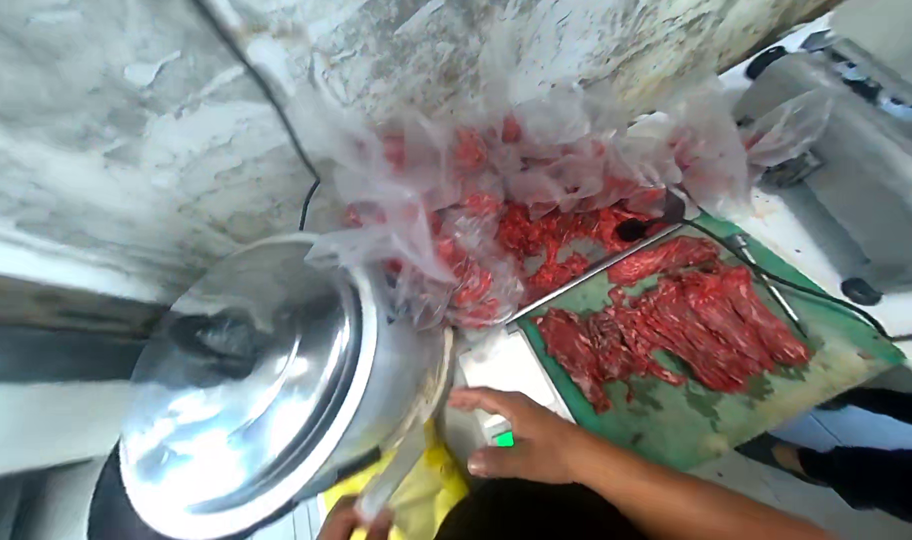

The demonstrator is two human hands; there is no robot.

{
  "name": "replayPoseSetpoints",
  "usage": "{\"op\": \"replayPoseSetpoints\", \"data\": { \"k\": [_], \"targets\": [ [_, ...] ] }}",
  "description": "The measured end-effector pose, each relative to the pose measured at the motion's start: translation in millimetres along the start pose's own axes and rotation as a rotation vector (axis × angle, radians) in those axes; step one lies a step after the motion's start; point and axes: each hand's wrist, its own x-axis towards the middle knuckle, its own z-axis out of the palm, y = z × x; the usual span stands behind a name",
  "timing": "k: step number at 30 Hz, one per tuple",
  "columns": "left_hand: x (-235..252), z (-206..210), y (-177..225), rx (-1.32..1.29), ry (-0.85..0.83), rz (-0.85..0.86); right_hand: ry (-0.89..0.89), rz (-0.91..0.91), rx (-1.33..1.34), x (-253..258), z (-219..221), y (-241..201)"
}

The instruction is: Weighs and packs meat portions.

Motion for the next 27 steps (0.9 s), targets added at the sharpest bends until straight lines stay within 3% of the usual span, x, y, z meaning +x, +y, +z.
{"op": "replayPoseSetpoints", "data": {
  "k": [3, 6, 9, 12, 15, 17, 20, 24, 27],
  "targets": [
    [33.0, 37.8, 28.1, 0.037, -0.105, 0.202, -0.11, 0.016, 0.035, 15.4, 11.8, -23.0],
    [58.3, 62.1, 29.7, -0.126, -0.066, 0.289, 0.19, 0.082, 0.115, 20.1, 20.0, -35.1],
    [68.9, 63.5, 15.8, -0.394, -0.127, 0.16, 0.379, 0.14, 0.315, 10.6, 14.1, -44.2],
    [71.5, 61.3, 0.0, -0.714, -0.421, -0.076, 0.491, 0.168, 0.428, -5.2, 9.0, -50.2],
    [71.4, 66.3, -4.8, -1.058, -0.661, -0.173, 0.611, 0.153, 0.305, -17.0, 2.8, -55.5],
    [72.8, 69.9, -0.7, -1.178, -0.624, -0.159, 0.66, 0.144, 0.154, -25.6, -3.5, -60.7],
    [79.0, 70.9, 6.7, -1.199, -0.531, -0.117, 0.702, 0.153, -0.035, -36.9, -7.9, -66.7],
    [84.6, 72.5, 2.9, -1.184, -0.735, 0.022, 0.87, 0.174, -0.063, -39.7, -7.9, -66.1],
    [80.1, 74.7, 7.3, -0.961, -0.606, 0.094, 0.982, 0.218, -0.126, -38.7, -10.9, -65.2]
  ]
}}
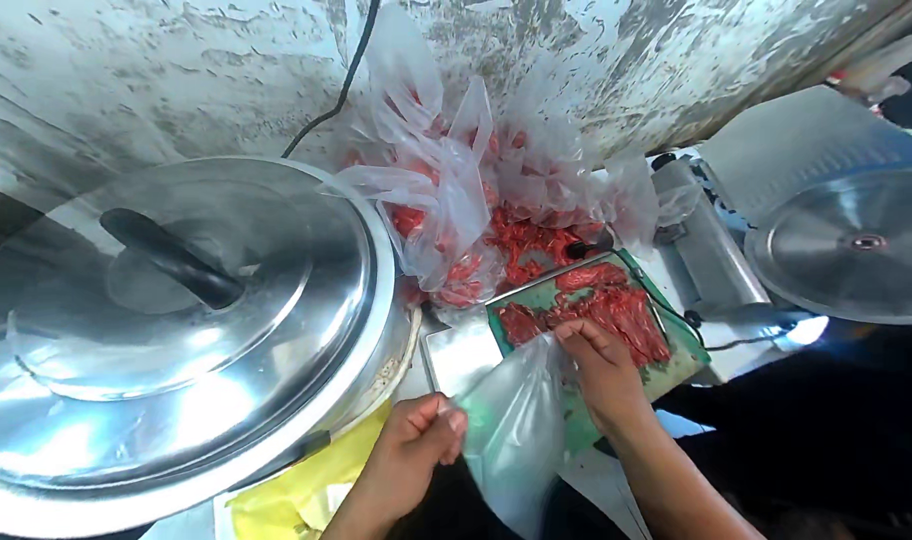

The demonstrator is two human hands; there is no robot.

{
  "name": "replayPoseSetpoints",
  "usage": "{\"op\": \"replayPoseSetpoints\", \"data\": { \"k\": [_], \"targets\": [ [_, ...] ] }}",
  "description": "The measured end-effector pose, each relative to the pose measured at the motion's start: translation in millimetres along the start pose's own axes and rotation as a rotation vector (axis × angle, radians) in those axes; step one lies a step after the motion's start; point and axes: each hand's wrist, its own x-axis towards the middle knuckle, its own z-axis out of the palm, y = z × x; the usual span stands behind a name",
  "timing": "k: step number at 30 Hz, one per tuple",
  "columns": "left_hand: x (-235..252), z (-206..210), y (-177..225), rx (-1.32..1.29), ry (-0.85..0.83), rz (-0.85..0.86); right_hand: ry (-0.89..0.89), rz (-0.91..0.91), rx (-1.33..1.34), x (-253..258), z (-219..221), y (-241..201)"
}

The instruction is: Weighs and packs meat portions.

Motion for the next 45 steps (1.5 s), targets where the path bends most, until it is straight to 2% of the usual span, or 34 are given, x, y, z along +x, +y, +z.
{"op": "replayPoseSetpoints", "data": {
  "k": [2, 4, 6, 7, 10, 12, 15, 17, 20, 22, 25, 28, 31, 34, 40, 45],
  "targets": [
    [0.7, 2.6, 1.5, 0.067, 0.119, 0.052, 0.093, -0.067, -0.032, -2.7, 2.6, 1.6],
    [4.5, 3.2, 5.7, 0.089, 0.193, 0.118, 0.203, -0.264, -0.13, -6.7, 6.9, 3.1],
    [8.2, 5.7, 10.8, 0.15, 0.22, 0.17, 0.156, -0.438, -0.227, -9.5, 10.5, 3.3],
    [9.4, 9.1, 12.6, 0.188, 0.221, 0.184, 0.041, -0.444, -0.261, -13.3, 14.5, 2.0],
    [14.1, 22.3, 11.0, 0.3, 0.164, 0.168, -0.512, -0.349, -0.267, -16.0, 33.2, -6.0],
    [14.7, 28.0, 12.1, 0.302, 0.167, 0.108, -0.663, -0.382, -0.219, -7.0, 39.7, -3.2],
    [9.7, 22.5, 18.2, 0.309, 0.276, 0.074, -0.655, -0.376, -0.175, 18.2, 24.0, 1.0],
    [4.8, 17.0, 19.2, 0.339, 0.332, 0.094, -0.618, -0.26, -0.213, 46.3, 7.3, 4.0],
    [-0.3, 19.2, 19.5, 0.398, 0.348, 0.104, -0.416, -0.007, -0.505, 118.5, -13.2, 16.1],
    [-3.8, 24.7, 21.4, 0.425, 0.359, 0.104, -0.268, 0.062, -0.693, 180.6, -22.8, 52.6],
    [-7.5, 33.5, 25.8, 0.414, 0.44, 0.152, -0.269, 0.175, -0.926, 241.8, -23.2, 90.8],
    [-9.0, 35.4, 27.7, 0.41, 0.512, 0.227, -0.444, 0.294, -1.047, 252.3, -1.7, 88.2],
    [-11.8, 38.0, 25.8, 0.45, 0.54, 0.24, -0.64, 0.29, -1.127, 249.6, 25.5, 82.4],
    [-11.3, 39.9, 19.6, 0.51, 0.526, 0.228, -0.746, 0.235, -1.19, 245.7, 42.4, 80.4],
    [-4.4, 48.9, 21.4, 0.569, 0.495, 0.219, -0.669, 0.029, -1.142, 240.3, 43.3, 92.3],
    [-5.1, 53.8, 22.3, 0.54, 0.516, 0.226, -0.639, -0.018, -1.149, 251.2, 32.9, 98.6]
  ]
}}
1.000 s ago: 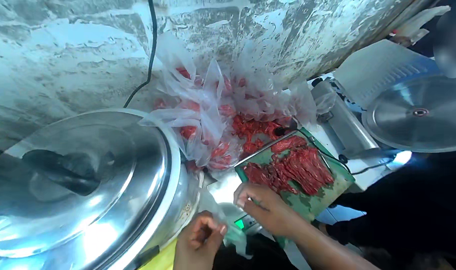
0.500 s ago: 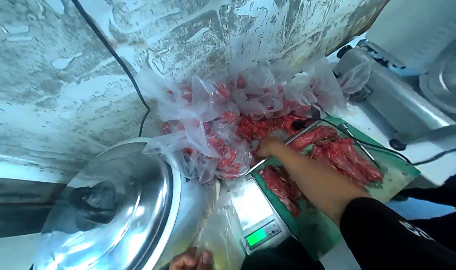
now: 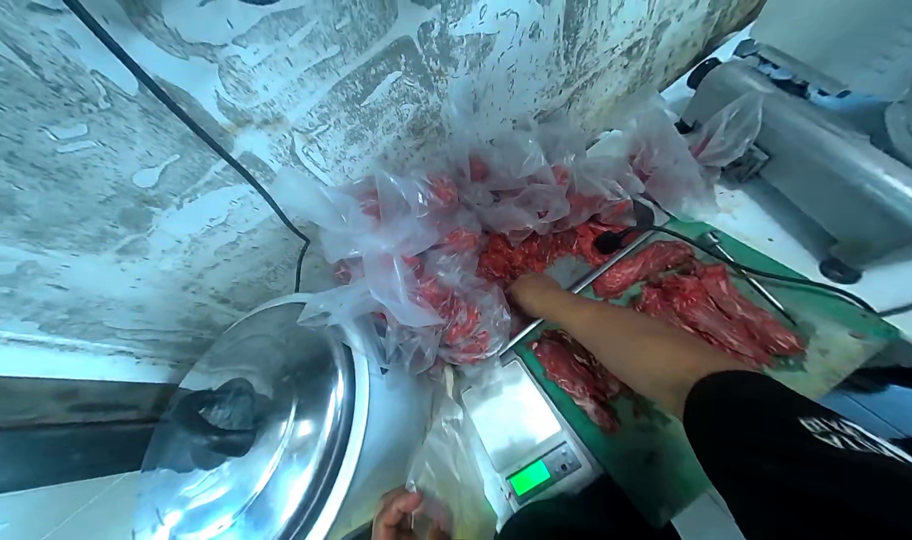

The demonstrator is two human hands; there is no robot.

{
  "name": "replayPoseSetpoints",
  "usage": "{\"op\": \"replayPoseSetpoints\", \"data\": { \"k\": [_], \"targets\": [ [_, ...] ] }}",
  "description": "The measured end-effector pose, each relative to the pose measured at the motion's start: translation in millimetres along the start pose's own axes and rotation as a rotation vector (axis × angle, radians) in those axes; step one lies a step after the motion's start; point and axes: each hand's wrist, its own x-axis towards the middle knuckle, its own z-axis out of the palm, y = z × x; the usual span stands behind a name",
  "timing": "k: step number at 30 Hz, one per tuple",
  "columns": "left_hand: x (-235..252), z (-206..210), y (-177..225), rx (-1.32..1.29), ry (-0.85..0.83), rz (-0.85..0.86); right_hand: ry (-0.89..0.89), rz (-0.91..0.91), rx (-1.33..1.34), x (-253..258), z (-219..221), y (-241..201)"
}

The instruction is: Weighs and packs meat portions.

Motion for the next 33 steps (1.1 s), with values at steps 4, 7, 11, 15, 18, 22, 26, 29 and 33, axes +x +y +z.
{"op": "replayPoseSetpoints", "data": {
  "k": [4, 7, 11, 15, 18, 22, 26, 29, 33],
  "targets": [
    [-7.9, -2.0, 1.3, -0.108, 0.006, -0.033, -0.013, 0.012, 0.19, 18.4, -6.7, 31.0],
    [-11.5, -4.0, -3.9, -0.117, -0.023, -0.054, 0.018, 0.069, 0.428, 28.0, -7.7, 55.5],
    [-12.1, -10.1, -10.4, 0.015, -0.107, -0.013, 0.049, 0.09, 0.514, 14.9, -26.6, 63.0],
    [-9.2, -8.4, -9.2, 0.119, -0.136, -0.02, 0.128, 0.031, 0.576, -9.5, -47.4, 62.2],
    [-5.3, -4.5, -8.8, 0.148, -0.188, -0.078, 0.188, 0.027, 0.743, -43.1, -69.1, 51.8],
    [6.1, 0.2, -9.5, 0.304, -0.289, -0.097, 0.267, 0.024, 1.028, -86.5, -89.8, 33.1],
    [32.7, 24.1, -7.6, 0.493, -0.325, -0.227, 0.126, -0.031, 1.281, -147.0, -93.5, -13.7],
    [50.5, 46.5, -15.2, 0.577, -0.388, -0.27, -0.056, -0.049, 1.498, -191.7, -68.0, -56.6],
    [54.3, 66.6, -12.5, 0.486, -0.366, -0.25, -0.343, 0.005, 1.783, -219.3, -25.3, -77.6]
  ]
}}
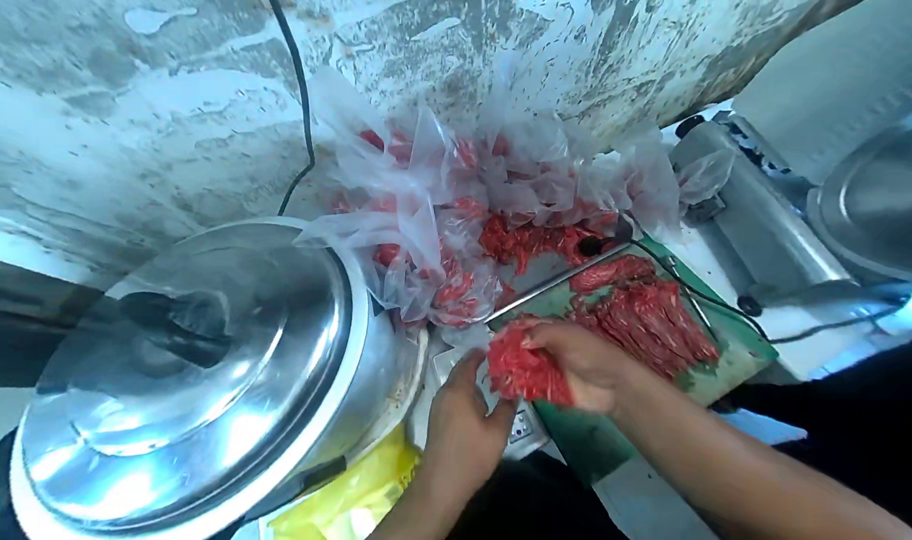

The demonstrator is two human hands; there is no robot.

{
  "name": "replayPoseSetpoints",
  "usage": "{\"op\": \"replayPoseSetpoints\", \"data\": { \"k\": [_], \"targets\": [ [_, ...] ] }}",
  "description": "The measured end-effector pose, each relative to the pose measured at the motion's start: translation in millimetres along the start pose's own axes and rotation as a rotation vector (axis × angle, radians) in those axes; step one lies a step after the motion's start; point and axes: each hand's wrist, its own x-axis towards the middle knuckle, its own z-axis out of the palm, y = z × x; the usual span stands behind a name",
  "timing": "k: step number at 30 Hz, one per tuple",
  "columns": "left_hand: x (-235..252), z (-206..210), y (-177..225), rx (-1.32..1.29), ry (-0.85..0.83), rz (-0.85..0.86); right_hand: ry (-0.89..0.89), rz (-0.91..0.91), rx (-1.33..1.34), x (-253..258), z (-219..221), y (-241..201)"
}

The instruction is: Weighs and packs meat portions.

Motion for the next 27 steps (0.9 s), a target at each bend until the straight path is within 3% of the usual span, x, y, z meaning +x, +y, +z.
{"op": "replayPoseSetpoints", "data": {
  "k": [4, 9, 12, 16, 18, 23, 25, 27],
  "targets": [
    [-5.5, 4.8, 1.4, -0.008, -0.027, 0.051, 0.099, 0.023, 0.11, -8.8, 5.3, 23.7],
    [-6.7, 13.0, -4.2, 0.097, -0.129, 0.052, 0.14, -0.028, -0.031, -20.4, 17.8, 37.2],
    [-6.2, 11.0, -4.0, 0.141, -0.169, -0.003, 0.138, 0.006, -0.297, -23.7, 17.2, 34.9],
    [-5.5, 5.1, -2.1, 0.068, -0.211, -0.066, 0.142, 0.004, -1.027, -31.9, 12.4, 28.3],
    [-7.4, 0.0, 4.7, 0.018, -0.26, -0.063, 0.184, -0.01, -1.231, -38.1, 14.4, 26.2],
    [-24.1, -12.5, 10.4, -0.147, -0.192, 0.154, 0.227, -0.214, -1.315, -62.5, 20.8, 24.8],
    [-21.7, -16.0, 6.0, -0.158, -0.168, 0.141, 0.194, -0.328, -1.311, -65.3, 18.5, 28.4],
    [-11.5, -14.4, -5.5, -0.089, -0.17, 0.085, 0.15, -0.326, -1.322, -56.7, 11.3, 28.6]
  ]
}}
